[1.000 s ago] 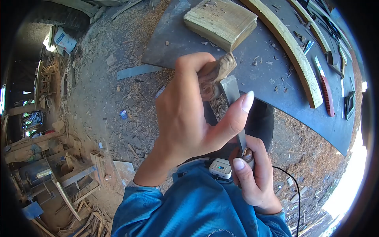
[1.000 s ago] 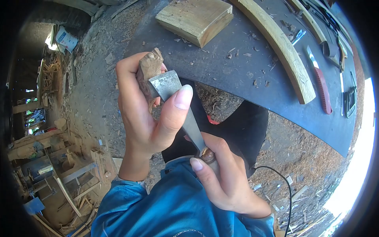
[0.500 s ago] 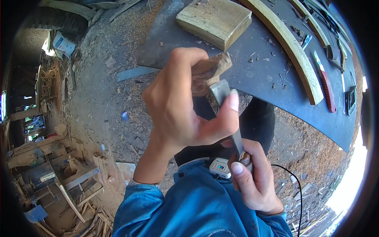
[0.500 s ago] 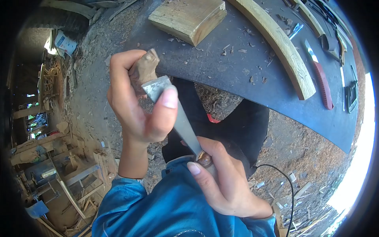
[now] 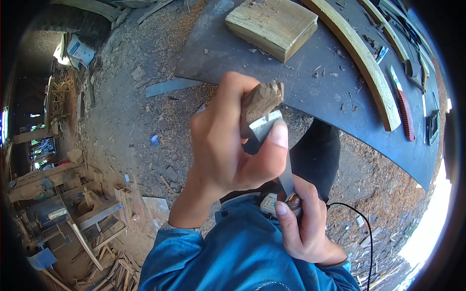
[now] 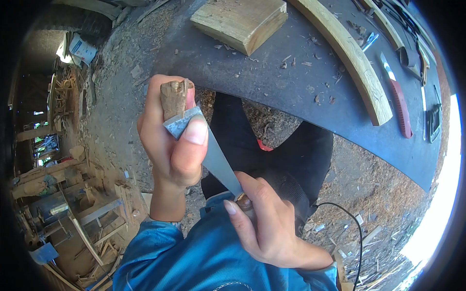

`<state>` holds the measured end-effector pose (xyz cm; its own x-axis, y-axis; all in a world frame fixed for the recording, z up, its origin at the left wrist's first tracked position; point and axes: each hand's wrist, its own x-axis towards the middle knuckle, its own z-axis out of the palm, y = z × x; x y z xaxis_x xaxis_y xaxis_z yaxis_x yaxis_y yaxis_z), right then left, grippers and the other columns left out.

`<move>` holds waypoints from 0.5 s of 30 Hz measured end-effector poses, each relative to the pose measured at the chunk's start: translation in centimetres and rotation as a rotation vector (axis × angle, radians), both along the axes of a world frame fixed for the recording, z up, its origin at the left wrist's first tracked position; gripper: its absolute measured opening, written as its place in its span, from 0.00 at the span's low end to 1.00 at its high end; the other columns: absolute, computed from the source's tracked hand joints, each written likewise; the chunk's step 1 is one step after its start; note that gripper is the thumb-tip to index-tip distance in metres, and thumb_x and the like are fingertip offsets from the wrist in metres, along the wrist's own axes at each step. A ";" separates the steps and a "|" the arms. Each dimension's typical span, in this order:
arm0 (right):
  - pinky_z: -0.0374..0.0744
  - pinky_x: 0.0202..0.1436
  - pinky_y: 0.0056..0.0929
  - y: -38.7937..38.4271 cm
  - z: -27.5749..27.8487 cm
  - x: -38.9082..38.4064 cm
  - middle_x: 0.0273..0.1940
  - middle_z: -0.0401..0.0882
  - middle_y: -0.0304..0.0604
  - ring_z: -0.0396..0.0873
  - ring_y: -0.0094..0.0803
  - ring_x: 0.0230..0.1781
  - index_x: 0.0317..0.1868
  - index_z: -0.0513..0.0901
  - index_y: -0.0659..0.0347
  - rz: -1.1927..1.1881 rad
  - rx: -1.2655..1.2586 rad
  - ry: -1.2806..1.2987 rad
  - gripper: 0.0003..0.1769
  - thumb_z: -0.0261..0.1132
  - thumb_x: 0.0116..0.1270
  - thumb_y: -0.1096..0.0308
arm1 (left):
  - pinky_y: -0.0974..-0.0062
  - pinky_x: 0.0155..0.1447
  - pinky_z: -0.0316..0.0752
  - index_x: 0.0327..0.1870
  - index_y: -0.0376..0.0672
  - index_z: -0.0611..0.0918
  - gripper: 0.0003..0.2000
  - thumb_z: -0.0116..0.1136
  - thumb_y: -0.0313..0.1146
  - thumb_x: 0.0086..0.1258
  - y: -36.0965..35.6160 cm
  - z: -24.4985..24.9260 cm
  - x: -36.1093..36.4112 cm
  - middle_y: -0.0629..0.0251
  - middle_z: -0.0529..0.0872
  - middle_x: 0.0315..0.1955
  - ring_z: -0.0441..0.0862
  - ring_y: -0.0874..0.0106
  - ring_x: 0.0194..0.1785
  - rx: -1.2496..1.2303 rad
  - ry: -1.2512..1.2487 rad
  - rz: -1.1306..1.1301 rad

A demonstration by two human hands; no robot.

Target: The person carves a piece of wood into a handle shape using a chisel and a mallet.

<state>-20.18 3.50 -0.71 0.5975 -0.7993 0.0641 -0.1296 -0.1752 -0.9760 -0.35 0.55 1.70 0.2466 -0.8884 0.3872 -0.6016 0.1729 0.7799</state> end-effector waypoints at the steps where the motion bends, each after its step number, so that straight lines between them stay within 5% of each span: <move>1: 0.78 0.27 0.32 0.0 0.1 0.1 0.38 0.81 0.48 0.81 0.36 0.26 0.65 0.75 0.72 -0.006 -0.037 0.032 0.25 0.70 0.70 0.73 | 0.78 0.35 0.67 0.45 0.34 0.77 0.21 0.59 0.43 0.59 0.1 0.0 -0.1 0.68 0.75 0.28 0.71 0.79 0.30 0.005 0.008 0.011; 9: 0.76 0.22 0.30 -0.2 -0.4 0.9 0.37 0.81 0.46 0.80 0.31 0.23 0.65 0.75 0.71 -0.182 -0.358 0.207 0.30 0.74 0.63 0.77 | 0.77 0.38 0.74 0.52 0.32 0.77 0.20 0.62 0.42 0.69 0.3 0.5 -1.1 0.68 0.79 0.28 0.76 0.78 0.32 -0.009 -0.060 0.037; 13: 0.78 0.27 0.32 -0.9 -0.4 0.5 0.34 0.80 0.48 0.81 0.34 0.25 0.64 0.76 0.72 -0.109 -0.211 0.079 0.29 0.73 0.64 0.75 | 0.77 0.47 0.74 0.60 0.31 0.70 0.28 0.67 0.38 0.67 -0.4 -0.2 -1.1 0.62 0.78 0.40 0.74 0.78 0.40 -0.062 0.145 0.007; 15: 0.80 0.34 0.33 -1.2 0.6 0.0 0.34 0.81 0.50 0.84 0.38 0.30 0.64 0.75 0.73 -0.046 -0.092 0.080 0.26 0.71 0.69 0.73 | 0.76 0.47 0.71 0.61 0.32 0.68 0.31 0.69 0.37 0.63 -0.8 -0.3 -0.1 0.62 0.74 0.43 0.71 0.77 0.42 -0.111 -0.020 -0.025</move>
